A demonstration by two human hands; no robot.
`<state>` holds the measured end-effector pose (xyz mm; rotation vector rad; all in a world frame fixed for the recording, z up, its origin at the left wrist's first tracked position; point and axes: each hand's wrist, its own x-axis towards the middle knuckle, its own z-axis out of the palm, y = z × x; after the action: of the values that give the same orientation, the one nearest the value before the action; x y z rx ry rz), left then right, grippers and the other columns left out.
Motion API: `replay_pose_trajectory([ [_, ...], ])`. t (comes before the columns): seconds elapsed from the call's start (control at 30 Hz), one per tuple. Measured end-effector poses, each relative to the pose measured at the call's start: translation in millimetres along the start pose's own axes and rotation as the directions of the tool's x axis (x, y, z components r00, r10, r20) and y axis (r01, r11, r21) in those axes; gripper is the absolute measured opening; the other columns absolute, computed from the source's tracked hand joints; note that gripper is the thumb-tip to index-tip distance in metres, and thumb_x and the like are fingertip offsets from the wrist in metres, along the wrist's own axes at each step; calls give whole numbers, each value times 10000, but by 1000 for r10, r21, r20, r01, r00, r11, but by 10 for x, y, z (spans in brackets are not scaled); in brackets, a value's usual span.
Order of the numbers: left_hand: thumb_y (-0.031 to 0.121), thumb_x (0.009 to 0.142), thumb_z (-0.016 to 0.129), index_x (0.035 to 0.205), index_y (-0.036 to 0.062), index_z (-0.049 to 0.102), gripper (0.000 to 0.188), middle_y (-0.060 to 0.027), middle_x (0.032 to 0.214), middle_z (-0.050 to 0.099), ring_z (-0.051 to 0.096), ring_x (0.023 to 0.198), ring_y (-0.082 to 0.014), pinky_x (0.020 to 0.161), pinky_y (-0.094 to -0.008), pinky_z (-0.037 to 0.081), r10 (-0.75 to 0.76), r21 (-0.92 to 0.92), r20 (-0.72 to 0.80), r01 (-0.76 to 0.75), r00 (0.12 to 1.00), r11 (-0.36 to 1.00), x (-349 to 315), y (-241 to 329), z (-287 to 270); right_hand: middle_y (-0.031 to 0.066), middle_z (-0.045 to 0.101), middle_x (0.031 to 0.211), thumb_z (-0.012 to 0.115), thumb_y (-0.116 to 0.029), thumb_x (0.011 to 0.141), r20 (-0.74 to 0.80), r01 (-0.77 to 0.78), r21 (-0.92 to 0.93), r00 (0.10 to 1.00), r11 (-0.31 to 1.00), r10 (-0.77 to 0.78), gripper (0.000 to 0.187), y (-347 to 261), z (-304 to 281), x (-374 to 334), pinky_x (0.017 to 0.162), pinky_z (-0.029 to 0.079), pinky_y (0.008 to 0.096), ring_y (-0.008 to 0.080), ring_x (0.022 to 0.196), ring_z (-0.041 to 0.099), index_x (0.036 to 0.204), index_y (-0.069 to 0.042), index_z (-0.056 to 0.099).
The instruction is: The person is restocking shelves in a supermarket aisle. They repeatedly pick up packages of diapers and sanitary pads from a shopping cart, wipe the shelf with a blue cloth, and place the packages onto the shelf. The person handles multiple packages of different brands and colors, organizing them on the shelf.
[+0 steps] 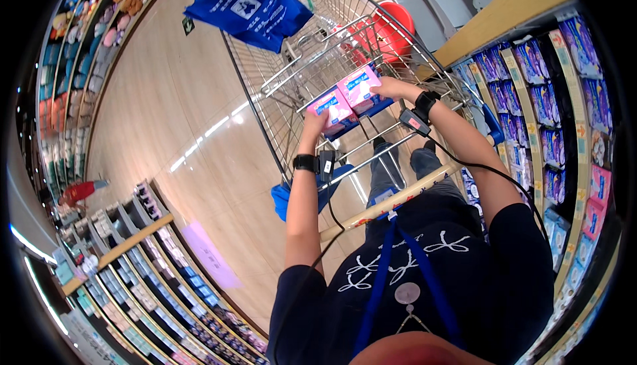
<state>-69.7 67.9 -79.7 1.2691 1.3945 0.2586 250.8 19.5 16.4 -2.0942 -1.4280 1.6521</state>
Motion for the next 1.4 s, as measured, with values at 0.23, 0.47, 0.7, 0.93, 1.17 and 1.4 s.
replay_pose_trajectory([
  [0.23, 449, 889, 633, 1424, -25, 408, 749, -301, 1350, 511, 484, 1277, -407, 1059, -468, 387, 448, 605, 159, -445, 880, 660, -982, 1997, 545, 126, 644, 1209, 562, -375, 989, -86, 287, 396, 957, 872, -276, 538, -163, -687, -1303, 896, 503, 334, 211, 1061, 627, 1367, 4, 513],
  [0.47, 187, 930, 628, 1338, 27, 528, 450, -189, 1268, 608, 584, 1182, -349, 966, -398, 466, 660, 40, 624, -860, 418, 508, -2322, 3624, 1982, 125, 641, 1232, 566, -178, 992, -749, 596, 299, 630, 746, -203, 390, 512, -982, -3350, 958, 476, 312, 176, 1123, 608, 1349, -28, 520],
  [0.7, 47, 853, 658, 1223, 42, 605, 373, -168, 1191, 628, 592, 1119, -349, 936, -424, 476, 694, -367, 656, -929, -298, -52, -3650, 4337, 3748, 126, 672, 1124, 581, -99, 941, -1000, 333, 3, 24, 943, -5, 252, 1680, -709, -5328, 888, 500, 360, 289, 1032, 649, 1179, -40, 639],
  [0.93, 8, 745, 743, 1290, 86, 585, 573, -143, 1387, 520, 468, 1265, -376, 1048, -445, 385, 758, -362, 460, -877, -462, -315, -4410, 4414, 5202, 107, 665, 1092, 619, -32, 875, -858, -104, -65, -501, 992, -109, 222, 2510, -399, -6474, 906, 475, 364, 284, 1039, 614, 1087, -49, 687],
  [1.17, -8, 692, 775, 1385, 35, 473, 757, -175, 1428, 462, 400, 1330, -394, 1103, -455, 346, 736, -201, 459, -865, -499, -460, -4573, 4629, 5809, 96, 578, 1214, 713, -95, 785, -815, -442, -76, -489, 894, -311, 354, 2936, -680, -6765, 990, 439, 426, 329, 1193, 507, 1131, -96, 641],
  [1.4, 141, 641, 837, 1255, 81, 580, 668, -116, 1252, 568, 507, 1179, -333, 1097, -479, 342, 683, -19, 574, -841, -451, -540, -4453, 4722, 6151, 126, 545, 1310, 789, -78, 662, -923, -588, 132, -366, 798, -117, 750, 3102, -912, -6717, 1035, 376, 423, 299, 1219, 500, 1359, -102, 513],
])
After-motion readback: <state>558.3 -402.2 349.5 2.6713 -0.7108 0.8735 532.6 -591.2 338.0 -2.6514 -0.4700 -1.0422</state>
